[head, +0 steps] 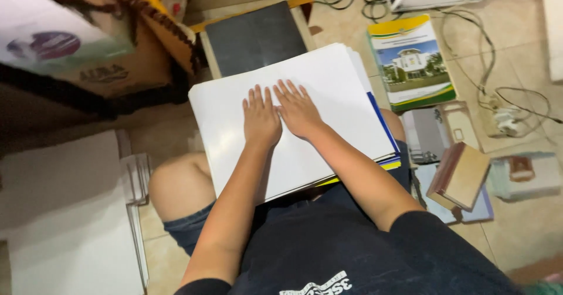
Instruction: Manually pressing and flattening a stack of printed booklets on the floor and flipping through the pages for inspection.
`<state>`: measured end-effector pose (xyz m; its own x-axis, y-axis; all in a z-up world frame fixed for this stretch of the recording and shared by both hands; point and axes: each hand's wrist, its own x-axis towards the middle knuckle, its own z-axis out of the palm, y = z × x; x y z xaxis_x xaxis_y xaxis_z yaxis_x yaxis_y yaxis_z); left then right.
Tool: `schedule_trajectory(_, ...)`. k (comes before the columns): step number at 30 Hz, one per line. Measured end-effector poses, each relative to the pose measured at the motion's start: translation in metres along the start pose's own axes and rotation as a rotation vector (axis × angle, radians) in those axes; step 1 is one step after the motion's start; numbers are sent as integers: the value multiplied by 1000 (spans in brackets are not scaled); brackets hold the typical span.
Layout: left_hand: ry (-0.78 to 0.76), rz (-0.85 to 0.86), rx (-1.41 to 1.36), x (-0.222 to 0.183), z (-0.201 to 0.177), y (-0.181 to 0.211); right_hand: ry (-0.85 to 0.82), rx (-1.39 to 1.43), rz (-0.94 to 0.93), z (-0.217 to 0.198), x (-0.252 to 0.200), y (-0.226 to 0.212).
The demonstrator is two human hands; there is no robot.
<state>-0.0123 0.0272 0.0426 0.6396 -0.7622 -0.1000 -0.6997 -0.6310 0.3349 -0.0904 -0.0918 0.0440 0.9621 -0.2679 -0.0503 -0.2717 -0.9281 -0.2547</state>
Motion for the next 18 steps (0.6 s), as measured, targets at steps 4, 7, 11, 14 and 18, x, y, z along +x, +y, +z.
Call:
schedule_trajectory(4,-13,9,22,4,7,-3,24,-60,-14,9,-13,2)
schedule_trajectory(7,-3,8,10,3,11,-5,0,-38,-28,8,-54,-10)
schedule_trajectory(11,-4,-2,26,3,9,-3,-91,34,-7,1,-87,-20)
schedule_trajectory(14,-19,-11,23,-1,11,-2,-126,32,10,-2,-76,-19)
schedule_trajectory(18,-22,-10,17,3,9,-4,-65,-47,2,-2,-20,-5)
